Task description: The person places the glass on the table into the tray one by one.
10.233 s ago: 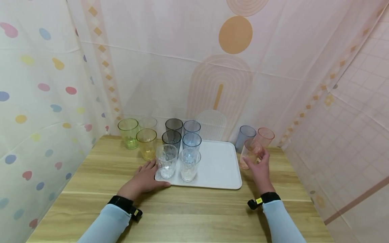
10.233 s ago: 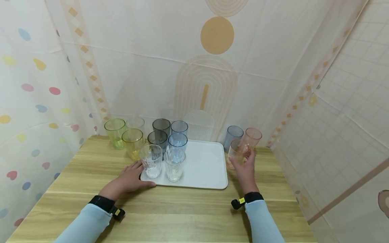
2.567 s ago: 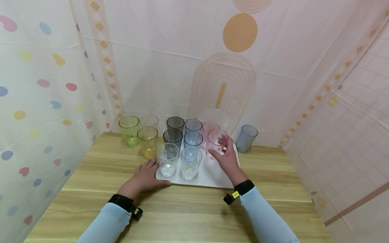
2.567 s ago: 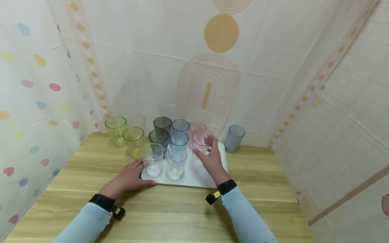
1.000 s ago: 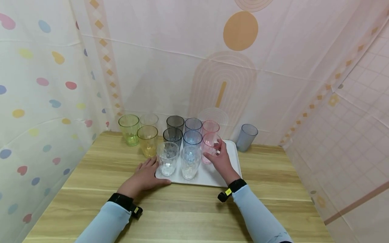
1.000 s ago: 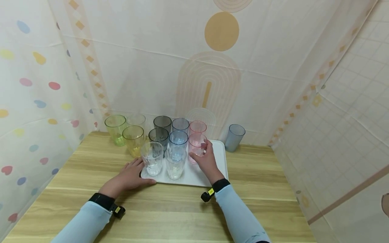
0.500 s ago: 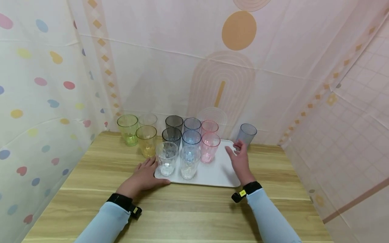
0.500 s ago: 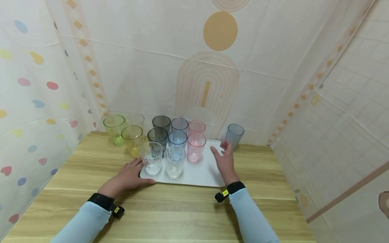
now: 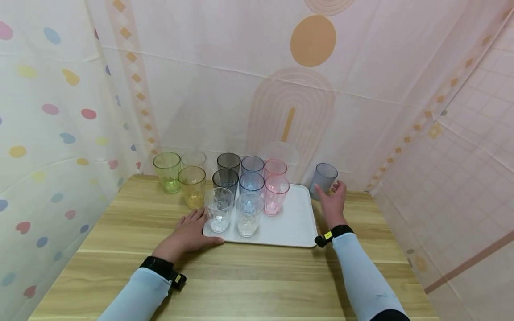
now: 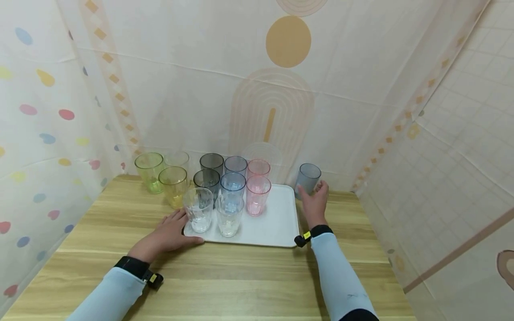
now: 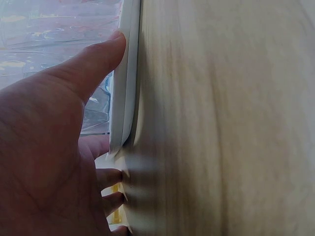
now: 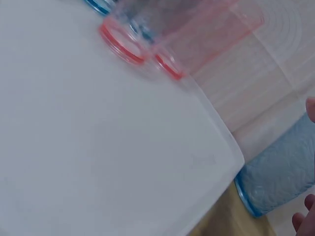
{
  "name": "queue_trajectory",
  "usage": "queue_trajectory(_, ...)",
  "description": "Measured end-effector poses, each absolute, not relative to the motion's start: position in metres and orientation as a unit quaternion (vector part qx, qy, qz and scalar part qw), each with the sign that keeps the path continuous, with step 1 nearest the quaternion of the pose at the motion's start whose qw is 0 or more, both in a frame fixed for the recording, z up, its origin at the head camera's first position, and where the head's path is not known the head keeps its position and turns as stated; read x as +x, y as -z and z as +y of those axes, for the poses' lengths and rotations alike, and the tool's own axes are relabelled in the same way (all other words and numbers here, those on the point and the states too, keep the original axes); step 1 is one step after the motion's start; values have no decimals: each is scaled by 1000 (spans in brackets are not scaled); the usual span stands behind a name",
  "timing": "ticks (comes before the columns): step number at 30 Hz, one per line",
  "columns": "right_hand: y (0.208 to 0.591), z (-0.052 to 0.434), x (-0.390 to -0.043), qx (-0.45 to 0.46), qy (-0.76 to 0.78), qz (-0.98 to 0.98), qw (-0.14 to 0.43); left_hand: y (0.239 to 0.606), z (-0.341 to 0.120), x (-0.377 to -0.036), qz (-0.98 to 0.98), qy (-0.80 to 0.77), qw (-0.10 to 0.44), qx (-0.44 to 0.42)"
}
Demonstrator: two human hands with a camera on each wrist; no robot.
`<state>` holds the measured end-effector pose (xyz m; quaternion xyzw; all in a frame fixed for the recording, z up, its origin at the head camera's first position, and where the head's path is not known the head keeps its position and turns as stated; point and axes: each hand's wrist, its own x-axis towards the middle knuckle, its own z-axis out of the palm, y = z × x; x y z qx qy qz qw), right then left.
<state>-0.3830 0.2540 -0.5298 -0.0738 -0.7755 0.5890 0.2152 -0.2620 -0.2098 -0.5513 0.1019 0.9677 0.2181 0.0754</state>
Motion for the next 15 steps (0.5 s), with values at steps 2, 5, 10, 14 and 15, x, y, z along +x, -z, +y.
queue_trajectory(2,528,254,-392,-67,-586,-778,218,551,-210,-262,968,-216,76,103)
queue_trajectory(5,522,253,-404,-57,-580,-783,215,550,-210,-261,968,-216,76,102)
queue_trajectory(10,514,251,-414,-58,-580,-787,204,548,-209,-260,968,-216,76,99)
queue_trajectory(14,516,253,-418,-71,-575,-790,202,546,-208,-259,968,-218,79,98)
queue_trajectory(15,516,254,-418,-72,-576,-790,199,547,-208,-259,968,-219,79,97)
